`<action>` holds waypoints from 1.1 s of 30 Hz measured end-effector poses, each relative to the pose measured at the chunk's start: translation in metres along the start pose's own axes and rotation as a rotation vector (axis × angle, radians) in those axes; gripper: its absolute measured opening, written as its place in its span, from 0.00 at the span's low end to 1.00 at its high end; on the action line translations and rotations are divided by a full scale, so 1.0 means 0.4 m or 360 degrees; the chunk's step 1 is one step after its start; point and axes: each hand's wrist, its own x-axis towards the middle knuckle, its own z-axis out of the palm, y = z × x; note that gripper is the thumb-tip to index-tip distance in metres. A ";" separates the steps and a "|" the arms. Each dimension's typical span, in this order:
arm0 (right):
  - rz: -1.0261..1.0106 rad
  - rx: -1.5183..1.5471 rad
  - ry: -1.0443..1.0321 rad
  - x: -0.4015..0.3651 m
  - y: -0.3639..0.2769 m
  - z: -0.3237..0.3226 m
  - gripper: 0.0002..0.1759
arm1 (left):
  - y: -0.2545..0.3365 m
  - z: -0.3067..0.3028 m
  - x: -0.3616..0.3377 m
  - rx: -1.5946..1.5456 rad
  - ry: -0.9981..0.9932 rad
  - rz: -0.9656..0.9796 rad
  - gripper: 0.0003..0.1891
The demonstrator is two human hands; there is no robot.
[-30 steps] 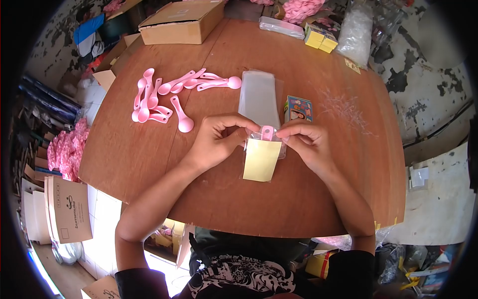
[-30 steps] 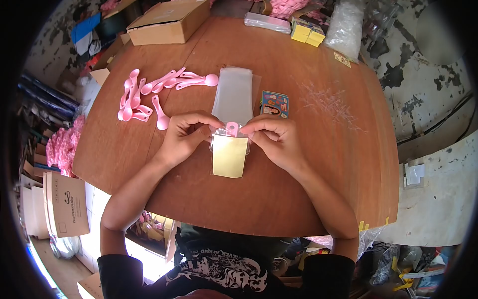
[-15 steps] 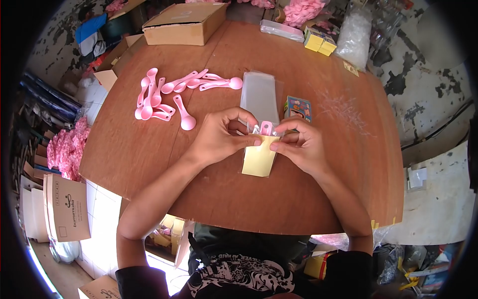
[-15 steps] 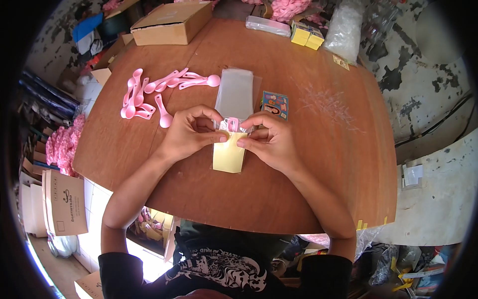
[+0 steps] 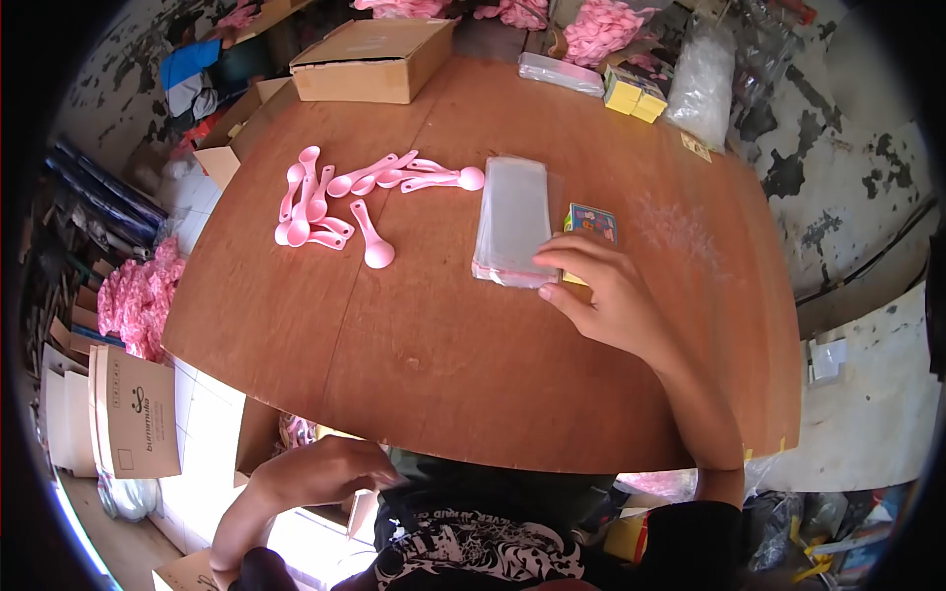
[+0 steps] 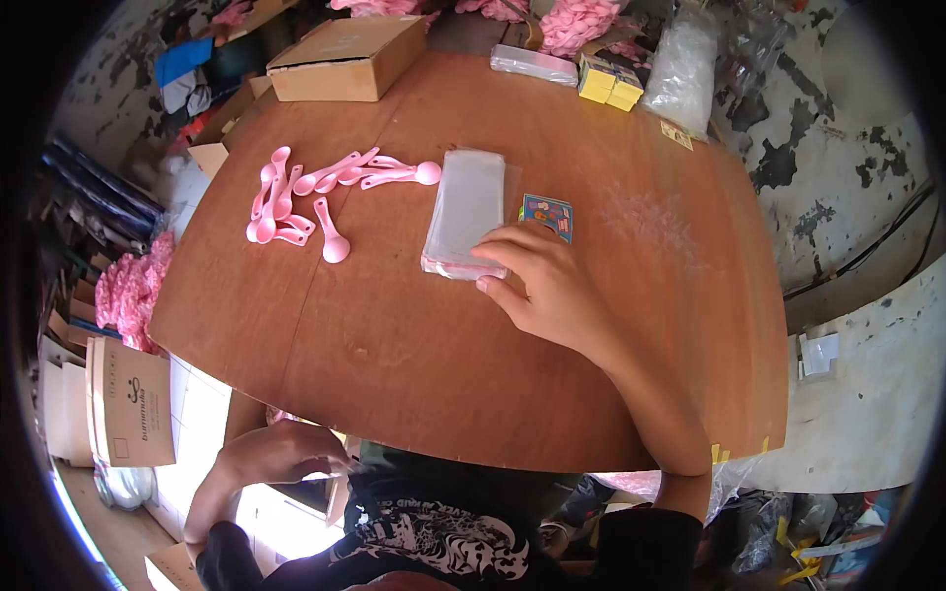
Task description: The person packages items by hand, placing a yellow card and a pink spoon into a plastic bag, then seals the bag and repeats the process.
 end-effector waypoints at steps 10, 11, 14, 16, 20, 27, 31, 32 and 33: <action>-0.0057 -0.0853 -0.0251 -0.011 0.037 0.085 0.29 | -0.089 0.096 -0.031 -0.0176 -0.0635 -0.0364 0.15; -0.0024 -0.0831 -0.0254 -0.010 0.035 0.082 0.29 | -0.031 0.071 0.009 -0.0364 -0.0738 -0.0257 0.14; 0.0008 -0.0781 -0.0164 -0.005 0.028 0.066 0.30 | 0.094 -0.023 0.101 -0.0436 -0.0808 0.0099 0.12; 0.0000 -0.0754 -0.0077 -0.003 0.017 0.047 0.29 | 0.118 -0.061 0.148 -0.0321 -0.0481 0.0414 0.13; 0.0005 -0.0301 -0.0059 -0.001 -0.035 -0.006 0.24 | 0.171 -0.173 0.313 0.0575 0.0814 0.0412 0.23; 0.0119 0.0350 -0.0123 -0.001 -0.086 -0.085 0.16 | 0.088 -0.217 0.455 0.0249 0.0916 0.0753 0.27; 0.0350 -0.0189 0.0018 -0.001 0.017 -0.117 0.16 | 0.060 -0.210 0.443 -0.0822 0.0994 0.0610 0.18; 0.0311 -0.0348 -0.0050 -0.006 0.030 -0.122 0.14 | 0.058 -0.219 0.438 -0.0927 0.0988 0.0545 0.16; 0.0319 -0.0351 -0.0047 -0.012 0.040 -0.115 0.14 | 0.043 -0.230 0.436 -0.0986 0.0998 0.0461 0.16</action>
